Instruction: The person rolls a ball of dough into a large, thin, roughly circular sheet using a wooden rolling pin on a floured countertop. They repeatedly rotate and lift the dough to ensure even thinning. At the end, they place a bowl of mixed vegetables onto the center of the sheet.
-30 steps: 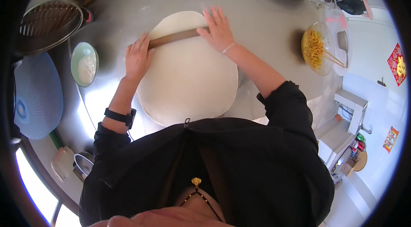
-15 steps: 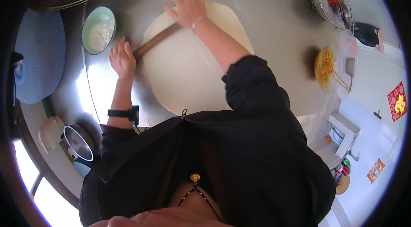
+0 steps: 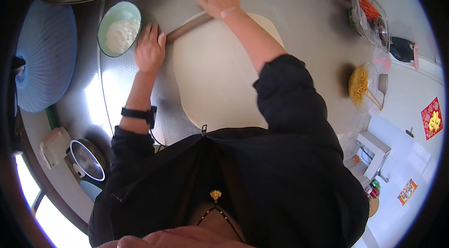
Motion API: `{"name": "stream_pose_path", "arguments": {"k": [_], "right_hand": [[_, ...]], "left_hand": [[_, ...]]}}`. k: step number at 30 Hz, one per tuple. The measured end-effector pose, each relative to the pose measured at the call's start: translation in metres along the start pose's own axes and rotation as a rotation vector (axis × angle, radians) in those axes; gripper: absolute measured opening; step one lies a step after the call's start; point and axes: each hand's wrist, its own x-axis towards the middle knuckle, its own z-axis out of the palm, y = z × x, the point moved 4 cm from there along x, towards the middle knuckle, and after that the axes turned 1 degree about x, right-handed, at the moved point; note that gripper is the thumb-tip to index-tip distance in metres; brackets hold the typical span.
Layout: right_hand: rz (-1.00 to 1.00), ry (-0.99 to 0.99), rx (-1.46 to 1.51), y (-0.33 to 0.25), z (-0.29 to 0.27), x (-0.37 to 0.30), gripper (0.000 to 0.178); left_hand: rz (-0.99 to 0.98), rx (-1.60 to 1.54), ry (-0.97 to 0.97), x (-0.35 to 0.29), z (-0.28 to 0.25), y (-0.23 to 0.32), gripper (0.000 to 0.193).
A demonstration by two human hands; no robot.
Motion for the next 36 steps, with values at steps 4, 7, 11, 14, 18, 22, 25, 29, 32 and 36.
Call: {"name": "stream_pose_path", "arguments": {"k": [4,7,11,14,18,22,25,29,32,36], "right_hand": [[0.092,0.153,0.117,0.004,0.015,0.026,0.062],[0.013,0.111,0.165,-0.002,-0.006,-0.049,0.072],[-0.167,-0.469,0.143,-0.014,-0.042,-0.18,0.079],[-0.157,-0.167,0.111,-0.013,-0.054,-0.172,0.078],[0.027,-0.045,0.061,-0.017,-0.018,-0.144,0.079],[-0.02,-0.259,0.193,-0.051,-0.008,-0.247,0.083],[-0.196,-0.405,0.417,-0.092,-0.027,-0.341,0.085],[-0.188,-0.301,0.242,-0.084,-0.037,-0.336,0.083],[-0.15,0.009,0.221,-0.071,-0.041,-0.32,0.081],[-0.328,-0.274,0.317,-0.098,-0.025,-0.39,0.086]], "left_hand": [[-0.005,0.032,-0.051,0.017,0.004,-0.005,0.06],[0.162,0.248,0.033,-0.029,-0.024,0.022,0.061],[0.122,-0.015,-0.307,-0.078,-0.057,0.044,0.06],[-0.001,-0.147,-0.411,-0.052,-0.049,0.046,0.057],[0.165,0.137,0.159,-0.021,-0.019,0.058,0.059],[0.071,0.242,-0.216,-0.13,-0.02,0.058,0.071],[0.14,0.21,-0.495,-0.216,-0.056,0.062,0.078],[0.162,0.248,-0.437,-0.199,-0.06,0.076,0.068],[0.115,0.285,-0.194,-0.188,-0.05,0.089,0.064],[0.051,0.397,-0.466,-0.279,-0.051,0.084,0.069]]}}
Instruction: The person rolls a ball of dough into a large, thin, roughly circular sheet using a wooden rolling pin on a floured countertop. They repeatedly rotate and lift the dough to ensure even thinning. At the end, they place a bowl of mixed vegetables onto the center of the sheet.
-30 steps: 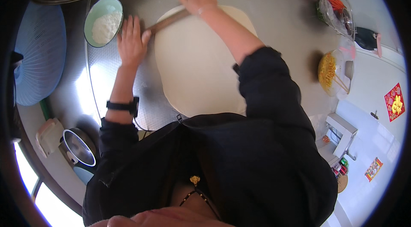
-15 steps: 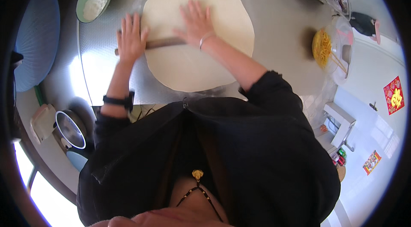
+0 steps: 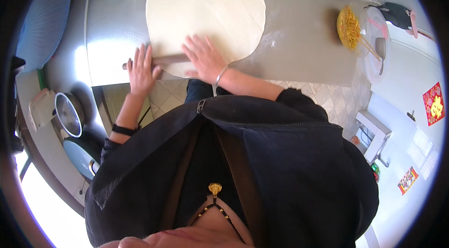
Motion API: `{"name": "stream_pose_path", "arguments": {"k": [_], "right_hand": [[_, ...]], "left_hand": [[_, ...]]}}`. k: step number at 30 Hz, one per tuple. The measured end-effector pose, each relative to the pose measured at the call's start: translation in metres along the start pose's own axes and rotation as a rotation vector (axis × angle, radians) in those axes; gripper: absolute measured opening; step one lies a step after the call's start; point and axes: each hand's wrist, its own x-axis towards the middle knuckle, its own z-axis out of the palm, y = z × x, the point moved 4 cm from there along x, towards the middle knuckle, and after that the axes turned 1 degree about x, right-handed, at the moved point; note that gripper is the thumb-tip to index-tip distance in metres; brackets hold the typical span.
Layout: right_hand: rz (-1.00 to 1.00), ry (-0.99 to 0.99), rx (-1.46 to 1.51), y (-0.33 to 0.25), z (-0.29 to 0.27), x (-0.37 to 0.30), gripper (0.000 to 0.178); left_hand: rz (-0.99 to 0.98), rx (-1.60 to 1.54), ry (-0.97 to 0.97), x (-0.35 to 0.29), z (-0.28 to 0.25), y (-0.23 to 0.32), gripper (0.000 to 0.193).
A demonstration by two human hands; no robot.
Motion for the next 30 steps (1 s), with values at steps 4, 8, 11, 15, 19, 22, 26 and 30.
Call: {"name": "stream_pose_path", "arguments": {"k": [4,8,11,15,19,22,26,30], "right_hand": [[-0.125,0.073,0.006,-0.035,0.015,-0.051,0.091],[-0.198,0.09,0.164,0.007,-0.023,-0.041,0.079],[0.382,0.568,0.155,0.111,-0.082,-0.008,0.073],[0.973,0.663,0.186,0.227,-0.113,0.019,0.078],[1.083,0.169,0.367,0.27,-0.102,0.038,0.058],[0.817,0.117,0.13,0.265,-0.109,0.046,0.041],[0.844,0.379,0.789,0.258,-0.118,0.041,0.043],[0.957,0.037,0.445,0.251,-0.112,0.043,0.044]], "left_hand": [[0.11,-0.157,0.2,-0.054,0.017,-0.008,0.059],[0.036,-0.205,0.269,-0.06,0.028,-0.038,0.042],[-0.28,-0.249,0.378,-0.057,0.037,-0.088,0.035],[-0.568,-0.214,0.35,-0.027,0.047,-0.155,0.038],[-0.458,-0.101,0.344,0.022,0.025,-0.156,0.046],[-0.3,-0.248,0.655,0.042,-0.004,-0.1,0.061],[-0.597,-1.878,0.12,0.077,0.021,-0.031,0.057],[-0.597,-1.373,-0.237,0.1,0.02,-0.02,0.033]]}}
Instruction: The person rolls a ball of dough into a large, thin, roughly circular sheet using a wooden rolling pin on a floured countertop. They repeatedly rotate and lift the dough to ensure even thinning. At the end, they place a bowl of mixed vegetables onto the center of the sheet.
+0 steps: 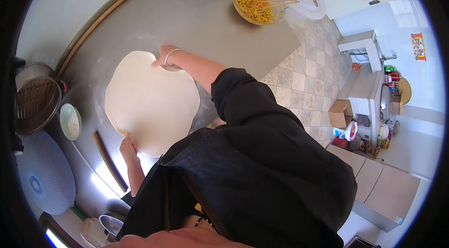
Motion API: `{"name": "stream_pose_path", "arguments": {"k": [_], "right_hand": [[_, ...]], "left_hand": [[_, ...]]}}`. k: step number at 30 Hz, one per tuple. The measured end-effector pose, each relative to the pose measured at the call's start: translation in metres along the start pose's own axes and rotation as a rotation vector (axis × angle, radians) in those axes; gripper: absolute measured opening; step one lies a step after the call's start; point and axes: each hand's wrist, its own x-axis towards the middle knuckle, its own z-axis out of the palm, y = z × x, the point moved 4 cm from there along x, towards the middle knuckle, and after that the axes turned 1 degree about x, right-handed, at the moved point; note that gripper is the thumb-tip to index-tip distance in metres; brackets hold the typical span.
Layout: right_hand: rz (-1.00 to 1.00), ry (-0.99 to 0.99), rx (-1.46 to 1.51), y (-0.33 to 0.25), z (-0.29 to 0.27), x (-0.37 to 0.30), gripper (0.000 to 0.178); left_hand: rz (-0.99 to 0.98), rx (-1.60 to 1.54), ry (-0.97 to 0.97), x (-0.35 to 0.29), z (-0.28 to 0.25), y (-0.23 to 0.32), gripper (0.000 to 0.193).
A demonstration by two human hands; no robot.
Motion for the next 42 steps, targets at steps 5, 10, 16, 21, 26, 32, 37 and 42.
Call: {"name": "stream_pose_path", "arguments": {"k": [5,10,16,21,26,32,37,42], "right_hand": [[-0.294,0.069,-0.009,-0.01,0.001,-0.002,0.043],[-0.045,-0.188,0.404,0.017,0.014,-0.004,0.057],[0.134,-0.108,0.746,0.041,0.017,0.009,0.048],[0.237,-0.002,1.213,0.093,-0.011,-0.012,0.038],[0.153,-0.07,1.477,0.115,0.017,-0.069,0.036],[0.304,-0.026,1.305,0.094,0.07,-0.112,0.035],[0.391,-0.056,1.311,0.109,0.064,-0.146,0.034],[0.298,0.333,1.121,0.149,-0.01,-0.131,0.028]], "left_hand": [[0.502,0.438,0.234,-0.002,-0.009,0.014,0.02],[0.01,-0.455,-0.041,-0.008,0.005,-0.016,0.014],[-0.005,-0.413,-0.13,0.029,0.016,0.033,0.032],[0.169,-0.215,-0.153,0.109,0.028,0.132,0.032],[0.086,0.059,-0.403,0.129,0.042,0.182,0.037],[0.144,0.201,-0.435,0.085,0.045,0.136,0.04],[0.226,0.129,-0.222,0.072,-0.031,0.099,0.037],[0.532,0.956,0.588,-0.01,-0.138,0.004,0.062]]}}
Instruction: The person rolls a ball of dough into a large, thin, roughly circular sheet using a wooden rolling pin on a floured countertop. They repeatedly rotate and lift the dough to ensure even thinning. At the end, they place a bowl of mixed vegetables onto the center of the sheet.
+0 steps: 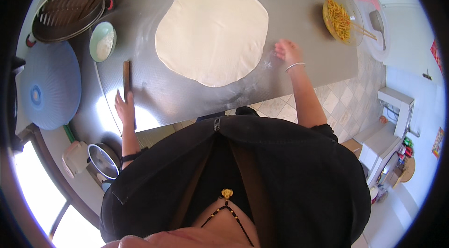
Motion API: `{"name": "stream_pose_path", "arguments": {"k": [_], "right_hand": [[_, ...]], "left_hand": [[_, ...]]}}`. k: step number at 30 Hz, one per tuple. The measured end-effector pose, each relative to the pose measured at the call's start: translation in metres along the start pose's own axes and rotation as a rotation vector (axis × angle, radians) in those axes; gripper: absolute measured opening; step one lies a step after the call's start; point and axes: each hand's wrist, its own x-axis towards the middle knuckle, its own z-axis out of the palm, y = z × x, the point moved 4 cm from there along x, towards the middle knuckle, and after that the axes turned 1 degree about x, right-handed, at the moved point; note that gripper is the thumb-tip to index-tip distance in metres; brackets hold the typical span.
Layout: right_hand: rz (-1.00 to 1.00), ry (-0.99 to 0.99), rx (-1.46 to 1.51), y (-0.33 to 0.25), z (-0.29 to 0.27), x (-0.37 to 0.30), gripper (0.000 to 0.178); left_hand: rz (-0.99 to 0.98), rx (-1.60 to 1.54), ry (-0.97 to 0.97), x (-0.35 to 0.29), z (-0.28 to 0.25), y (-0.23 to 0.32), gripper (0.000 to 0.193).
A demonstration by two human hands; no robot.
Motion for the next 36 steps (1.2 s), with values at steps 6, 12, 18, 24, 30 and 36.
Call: {"name": "stream_pose_path", "arguments": {"k": [6,12,18,24,30,36], "right_hand": [[-0.257,-0.323,-0.424,0.031,-0.016,-0.028,0.016],[0.535,-0.506,-0.981,0.202,-0.1,-0.167,0.022],[0.203,-0.367,-0.784,0.158,-0.08,-0.129,0.027],[-0.091,-0.319,-0.863,0.001,-0.085,-0.11,0.035],[0.484,-0.661,-1.695,-0.056,-0.106,-0.131,0.044],[0.229,-0.801,-2.113,-0.09,0.056,-0.056,0.054]], "left_hand": [[-0.033,-0.031,0.095,-0.081,0.027,-0.049,0.043],[0.011,-0.346,0.097,-0.062,0.01,0.005,0.036],[0.223,-0.419,0.0,-0.029,-0.006,0.095,0.033],[0.546,-0.455,-0.018,0.012,-0.009,0.197,0.034],[0.963,-0.304,-0.11,0.089,0.017,0.236,0.036],[0.838,-0.168,-0.071,0.116,0.04,0.24,0.044]]}}
